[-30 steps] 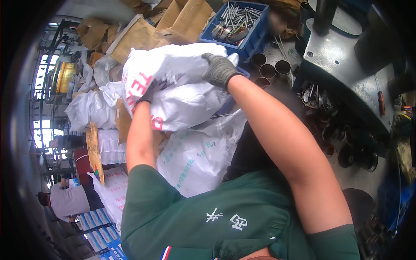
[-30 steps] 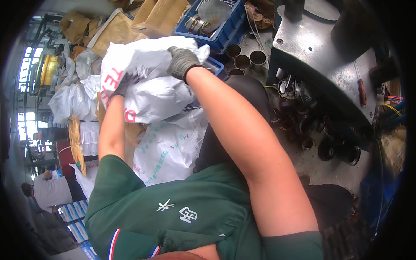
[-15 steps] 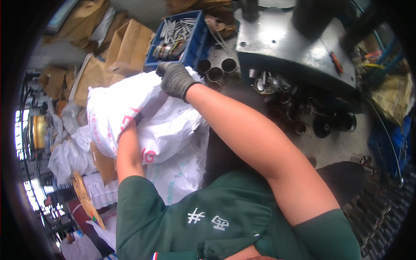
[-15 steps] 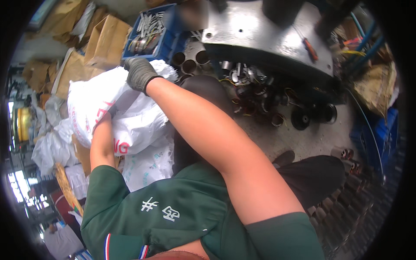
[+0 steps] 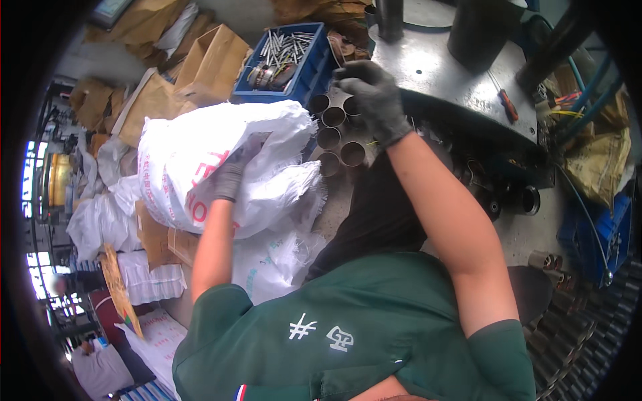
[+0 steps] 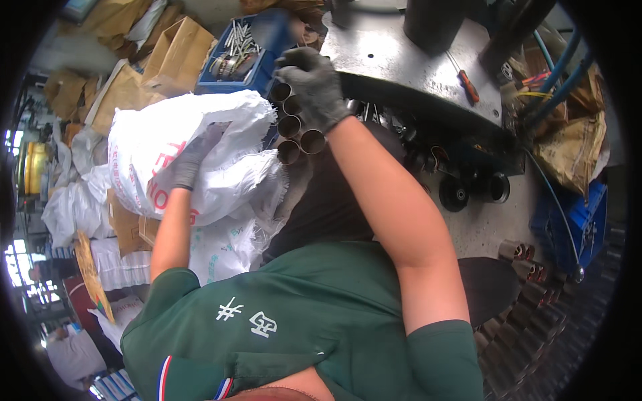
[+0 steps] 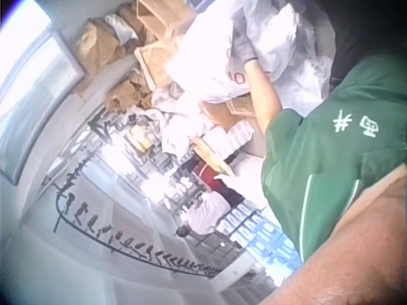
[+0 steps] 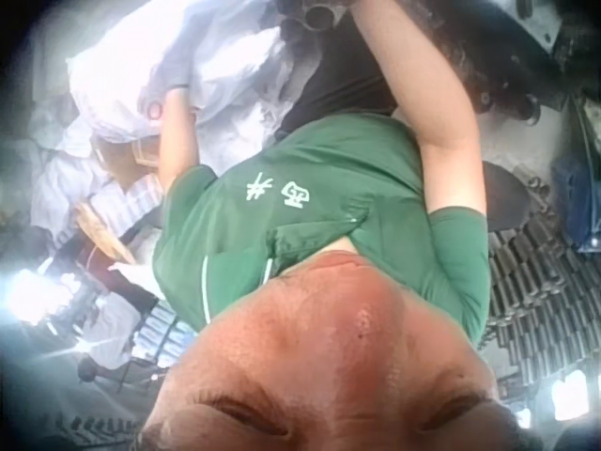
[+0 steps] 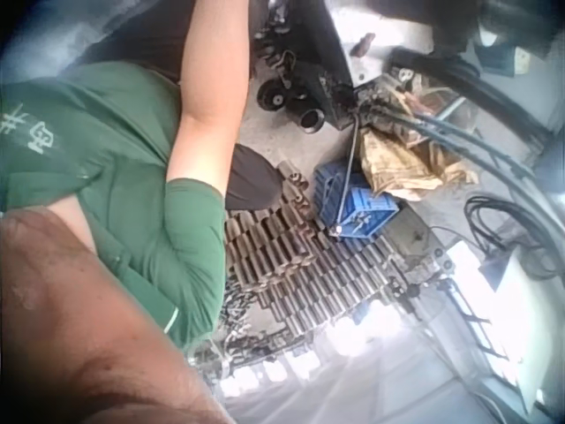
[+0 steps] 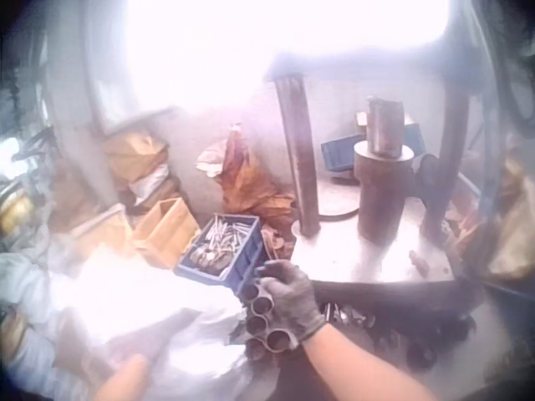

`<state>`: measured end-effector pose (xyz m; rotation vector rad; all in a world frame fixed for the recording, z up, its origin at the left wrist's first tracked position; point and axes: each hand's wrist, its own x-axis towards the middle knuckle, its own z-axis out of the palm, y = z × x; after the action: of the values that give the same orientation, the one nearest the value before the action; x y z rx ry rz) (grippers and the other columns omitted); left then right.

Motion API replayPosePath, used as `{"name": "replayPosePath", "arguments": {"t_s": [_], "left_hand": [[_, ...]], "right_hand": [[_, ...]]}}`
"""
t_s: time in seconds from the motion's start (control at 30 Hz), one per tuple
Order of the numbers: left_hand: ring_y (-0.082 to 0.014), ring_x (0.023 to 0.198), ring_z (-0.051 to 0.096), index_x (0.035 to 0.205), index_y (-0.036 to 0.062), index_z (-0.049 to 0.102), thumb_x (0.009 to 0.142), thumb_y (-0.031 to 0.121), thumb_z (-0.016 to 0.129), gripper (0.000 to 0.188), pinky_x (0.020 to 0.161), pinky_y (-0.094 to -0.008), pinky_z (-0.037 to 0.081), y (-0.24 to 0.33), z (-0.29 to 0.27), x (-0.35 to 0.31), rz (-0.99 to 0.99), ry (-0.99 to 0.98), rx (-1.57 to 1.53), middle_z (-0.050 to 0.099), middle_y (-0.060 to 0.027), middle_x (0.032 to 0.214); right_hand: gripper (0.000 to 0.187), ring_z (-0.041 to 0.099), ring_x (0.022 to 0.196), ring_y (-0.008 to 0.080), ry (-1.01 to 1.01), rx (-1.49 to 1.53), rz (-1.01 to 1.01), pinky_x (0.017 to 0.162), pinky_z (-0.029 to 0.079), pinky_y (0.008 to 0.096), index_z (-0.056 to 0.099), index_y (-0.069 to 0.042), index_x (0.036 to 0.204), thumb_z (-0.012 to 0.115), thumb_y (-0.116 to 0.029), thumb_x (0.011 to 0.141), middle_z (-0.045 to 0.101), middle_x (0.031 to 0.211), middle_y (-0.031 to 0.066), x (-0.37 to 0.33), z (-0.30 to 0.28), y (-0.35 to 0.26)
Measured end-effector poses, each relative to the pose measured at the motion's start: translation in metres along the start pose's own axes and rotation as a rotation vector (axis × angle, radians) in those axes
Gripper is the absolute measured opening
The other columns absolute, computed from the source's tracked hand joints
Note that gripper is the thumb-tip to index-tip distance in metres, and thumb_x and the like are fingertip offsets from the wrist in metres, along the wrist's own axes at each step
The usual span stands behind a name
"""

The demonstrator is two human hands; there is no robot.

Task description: Using a hydraulic press to assemble metal cylindrical motor components.

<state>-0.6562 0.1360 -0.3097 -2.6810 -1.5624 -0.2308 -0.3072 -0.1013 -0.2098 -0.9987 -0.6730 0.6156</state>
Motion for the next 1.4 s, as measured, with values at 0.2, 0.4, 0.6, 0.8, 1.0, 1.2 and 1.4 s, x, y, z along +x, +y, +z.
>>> {"name": "replayPosePath", "arguments": {"t_s": [0.2, 0.4, 0.6, 0.8, 1.0, 1.2, 1.4], "left_hand": [[-0.0158, 0.084, 0.067, 0.130, 0.0083, 0.063, 0.091, 0.012, 0.073, 0.040, 0.073, -0.0308, 0.055, 0.129, 0.042, -0.113, 0.328, -0.034, -0.962, 0.070, -0.0082, 0.109], [-0.0406, 0.133, 0.050, 0.140, 0.0046, 0.053, 0.076, 0.031, 0.080, 0.075, 0.114, -0.0454, 0.041, 0.181, 0.162, -0.108, 0.147, -0.176, -0.641, 0.054, -0.0240, 0.140], [-0.0389, 0.139, 0.050, 0.147, 0.0020, 0.047, 0.073, 0.038, 0.083, 0.090, 0.116, -0.0418, 0.041, 0.150, 0.282, -0.076, -0.072, -0.540, -0.560, 0.054, -0.0255, 0.146], [-0.0375, 0.102, 0.070, 0.114, -0.0032, 0.066, 0.082, 0.024, 0.083, 0.045, 0.092, -0.0437, 0.053, 0.148, 0.309, -0.069, -0.145, -0.307, -0.681, 0.072, -0.0238, 0.112], [-0.0191, 0.088, 0.062, 0.102, 0.0025, 0.065, 0.083, 0.018, 0.082, 0.029, 0.081, -0.0340, 0.049, 0.179, 0.138, -0.049, -0.120, -0.177, -0.909, 0.067, -0.0107, 0.092], [-0.0184, 0.092, 0.060, 0.104, 0.0001, 0.060, 0.092, 0.012, 0.070, 0.019, 0.085, -0.0340, 0.050, 0.274, -0.082, -0.006, 0.421, 0.090, -1.592, 0.062, -0.0041, 0.103], [-0.0178, 0.099, 0.065, 0.116, 0.0080, 0.063, 0.099, 0.020, 0.065, 0.021, 0.090, -0.0369, 0.054, 0.434, -0.173, -0.011, 0.421, -0.454, -2.119, 0.065, -0.0057, 0.108]], "right_hand": [[0.023, 0.070, 0.100, 0.0208, 0.056, 0.013, 0.032, 0.093, 0.056, 0.0323, 0.068, 0.004, 0.114, 0.065, -0.004, 0.093, 0.072, 0.110, 0.0136, -0.077, -0.087, -0.104], [0.033, 0.065, 0.116, 0.0234, 0.196, -0.837, -0.216, 0.105, 0.047, 0.0349, 0.063, 0.006, 0.126, 0.059, 0.000, 0.093, 0.067, 0.126, 0.0174, -0.214, -0.178, -0.251], [0.035, 0.065, 0.105, 0.0236, 0.356, -1.032, -0.449, 0.095, 0.052, 0.0374, 0.062, -0.004, 0.125, 0.056, 0.007, 0.093, 0.066, 0.121, 0.0166, -0.328, -0.208, -0.314], [0.034, 0.068, 0.103, 0.0244, 0.543, -0.804, -0.300, 0.093, 0.054, 0.0369, 0.065, 0.000, 0.120, 0.069, 0.002, 0.086, 0.069, 0.116, 0.0158, -0.352, -0.206, -0.286], [0.040, 0.070, 0.104, 0.0268, 0.124, -1.249, -0.317, 0.091, 0.056, 0.0399, 0.067, -0.001, 0.120, 0.074, -0.004, 0.080, 0.069, 0.112, 0.0144, -0.279, -0.207, -0.269], [0.058, 0.070, 0.099, 0.0211, 0.095, -0.772, -0.137, 0.079, 0.059, 0.0316, 0.053, -0.008, 0.144, 0.073, -0.012, 0.090, 0.064, 0.124, 0.0145, -0.210, -0.201, -0.229], [0.085, 0.070, 0.092, 0.0228, 0.247, -0.138, 0.179, 0.071, 0.063, 0.0362, 0.012, -0.021, 0.165, 0.065, -0.032, 0.100, 0.059, 0.131, 0.0190, -0.196, -0.215, -0.197]]}}
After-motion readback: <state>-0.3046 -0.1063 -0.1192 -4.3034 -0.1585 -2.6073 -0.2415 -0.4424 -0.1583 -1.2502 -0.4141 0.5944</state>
